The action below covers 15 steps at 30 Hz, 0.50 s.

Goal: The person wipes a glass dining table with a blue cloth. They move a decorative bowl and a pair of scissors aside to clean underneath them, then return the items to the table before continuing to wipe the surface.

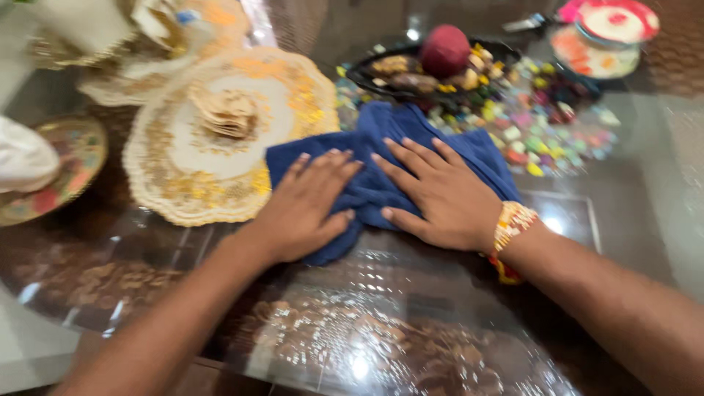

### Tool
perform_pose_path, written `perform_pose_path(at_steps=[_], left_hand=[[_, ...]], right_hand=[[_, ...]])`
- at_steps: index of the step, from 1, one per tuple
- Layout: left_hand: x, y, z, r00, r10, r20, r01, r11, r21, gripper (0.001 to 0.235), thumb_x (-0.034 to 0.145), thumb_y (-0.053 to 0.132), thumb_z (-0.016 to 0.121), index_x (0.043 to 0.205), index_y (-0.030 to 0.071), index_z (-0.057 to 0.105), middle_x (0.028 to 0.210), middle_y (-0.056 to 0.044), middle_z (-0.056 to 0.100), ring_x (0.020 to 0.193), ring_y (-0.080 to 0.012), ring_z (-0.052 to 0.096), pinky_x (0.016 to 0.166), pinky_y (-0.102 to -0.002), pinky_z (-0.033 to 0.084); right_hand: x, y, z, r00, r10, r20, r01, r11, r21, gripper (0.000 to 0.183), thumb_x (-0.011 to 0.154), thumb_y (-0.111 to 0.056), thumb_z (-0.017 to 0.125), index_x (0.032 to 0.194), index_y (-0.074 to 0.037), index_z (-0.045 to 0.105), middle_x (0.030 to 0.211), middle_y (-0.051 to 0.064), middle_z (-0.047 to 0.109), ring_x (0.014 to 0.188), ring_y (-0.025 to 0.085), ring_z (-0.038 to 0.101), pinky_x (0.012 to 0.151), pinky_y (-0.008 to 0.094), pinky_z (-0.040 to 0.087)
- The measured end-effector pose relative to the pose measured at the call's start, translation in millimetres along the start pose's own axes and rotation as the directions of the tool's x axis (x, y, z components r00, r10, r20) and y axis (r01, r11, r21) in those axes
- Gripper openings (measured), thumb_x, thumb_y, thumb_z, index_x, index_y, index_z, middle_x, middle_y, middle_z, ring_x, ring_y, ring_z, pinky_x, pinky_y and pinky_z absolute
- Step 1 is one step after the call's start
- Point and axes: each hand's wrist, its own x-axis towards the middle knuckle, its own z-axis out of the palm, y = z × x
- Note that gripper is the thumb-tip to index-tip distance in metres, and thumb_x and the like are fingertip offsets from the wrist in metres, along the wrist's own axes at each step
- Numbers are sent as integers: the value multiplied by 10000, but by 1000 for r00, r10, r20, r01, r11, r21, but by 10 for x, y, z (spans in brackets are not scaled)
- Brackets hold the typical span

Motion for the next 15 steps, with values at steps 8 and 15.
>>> perform_pose_path(at_steps=[8,15], left_hand=[[-309,366,-332,991,61,122,-70,995,72,705,882,387,577,1446,2,399,1483,-249,437,1404,-390,389,1135,-555,273],[-232,23,-187,996,53,74,-53,999,-1,708,848,320,596,1448,-20,435,1518,-260,441,1447,-401,384,1175,-575,254]], right_hand=[[-489,-367,-196,991,-101,89,87,986,141,791,986,-580,499,1584,-90,331,1647,237,267,1518,420,268,1208,570,157],[-228,-251,95,999,-31,42,27,997,75,724,1034,-565,453,1623,-170,305,1677,174,275,1541,371,289,1253,568,172]])
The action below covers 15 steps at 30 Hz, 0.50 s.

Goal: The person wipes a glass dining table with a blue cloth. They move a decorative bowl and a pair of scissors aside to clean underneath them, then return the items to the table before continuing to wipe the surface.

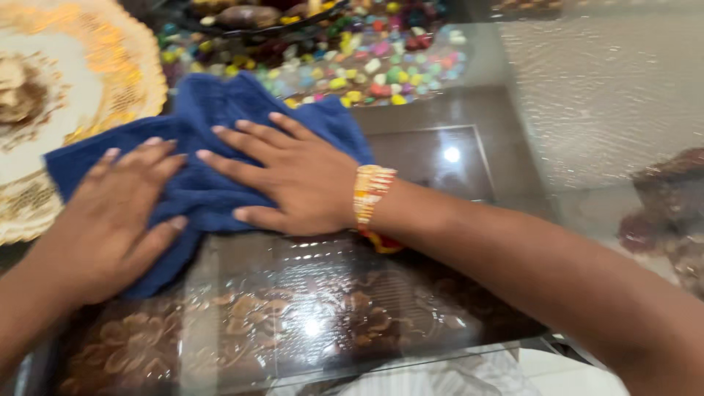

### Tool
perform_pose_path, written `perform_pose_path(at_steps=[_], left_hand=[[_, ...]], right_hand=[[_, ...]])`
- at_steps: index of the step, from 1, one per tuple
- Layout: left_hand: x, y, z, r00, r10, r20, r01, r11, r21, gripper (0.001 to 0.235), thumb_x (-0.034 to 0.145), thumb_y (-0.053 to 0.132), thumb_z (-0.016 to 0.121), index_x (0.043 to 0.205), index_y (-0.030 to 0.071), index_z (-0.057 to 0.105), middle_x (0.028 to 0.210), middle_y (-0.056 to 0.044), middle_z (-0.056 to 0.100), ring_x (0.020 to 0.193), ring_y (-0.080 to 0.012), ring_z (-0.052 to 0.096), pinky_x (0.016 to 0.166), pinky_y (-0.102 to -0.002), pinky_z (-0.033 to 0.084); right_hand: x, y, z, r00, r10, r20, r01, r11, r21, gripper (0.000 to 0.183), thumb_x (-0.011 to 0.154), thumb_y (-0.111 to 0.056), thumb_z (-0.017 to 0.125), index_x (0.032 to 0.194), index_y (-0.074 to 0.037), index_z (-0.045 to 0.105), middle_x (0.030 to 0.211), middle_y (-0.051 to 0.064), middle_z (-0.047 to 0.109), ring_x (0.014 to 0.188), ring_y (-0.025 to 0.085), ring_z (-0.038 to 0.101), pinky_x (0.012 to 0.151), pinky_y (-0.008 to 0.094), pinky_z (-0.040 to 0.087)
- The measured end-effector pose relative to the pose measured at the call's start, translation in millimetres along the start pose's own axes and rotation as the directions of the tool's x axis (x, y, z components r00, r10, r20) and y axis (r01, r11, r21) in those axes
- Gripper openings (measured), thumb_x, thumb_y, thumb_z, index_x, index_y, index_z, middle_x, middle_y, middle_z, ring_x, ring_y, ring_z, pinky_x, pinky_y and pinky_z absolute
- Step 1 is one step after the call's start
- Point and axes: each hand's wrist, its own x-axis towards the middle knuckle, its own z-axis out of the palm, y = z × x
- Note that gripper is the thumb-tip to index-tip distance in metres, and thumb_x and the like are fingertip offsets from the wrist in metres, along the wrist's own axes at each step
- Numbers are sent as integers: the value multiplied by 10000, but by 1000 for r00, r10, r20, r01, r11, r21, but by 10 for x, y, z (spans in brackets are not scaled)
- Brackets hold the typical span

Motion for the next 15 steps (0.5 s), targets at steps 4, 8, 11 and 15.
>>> perform_pose_path(at_steps=[4,8,11,15], left_hand=[[-10,-340,15,998,11,-70,-17,996,-86,686,858,274,649,1459,7,452,1527,-255,449,1448,-409,393,1193,-543,264],[-32,-505,55,996,9,-89,-13,999,-46,676,942,265,641,1526,20,405,1572,-242,426,1483,-407,370,1226,-536,231],[-71,-392,43,996,-70,-58,71,997,9,669,959,292,603,1535,38,379,1585,-223,406,1499,-387,345,1227,-542,205],[-347,-45,13,996,-73,-49,76,995,70,699,977,323,580,1547,-8,347,1590,-264,361,1508,-406,302,1222,-577,174]], right_hand=[[314,56,92,999,27,-47,-27,1000,5,732,1016,-569,459,1597,-146,318,1644,190,294,1513,386,290,1212,582,165],[515,27,93,995,16,-98,-18,1000,-20,730,979,-538,485,1563,-115,371,1598,220,357,1466,396,337,1185,575,198],[485,12,81,991,-35,-132,30,999,-37,730,961,-526,505,1519,-64,420,1584,240,368,1442,409,350,1175,567,213],[250,-89,74,982,-135,-135,138,990,9,717,940,-499,544,1492,-55,432,1555,223,393,1439,412,338,1160,557,194]])
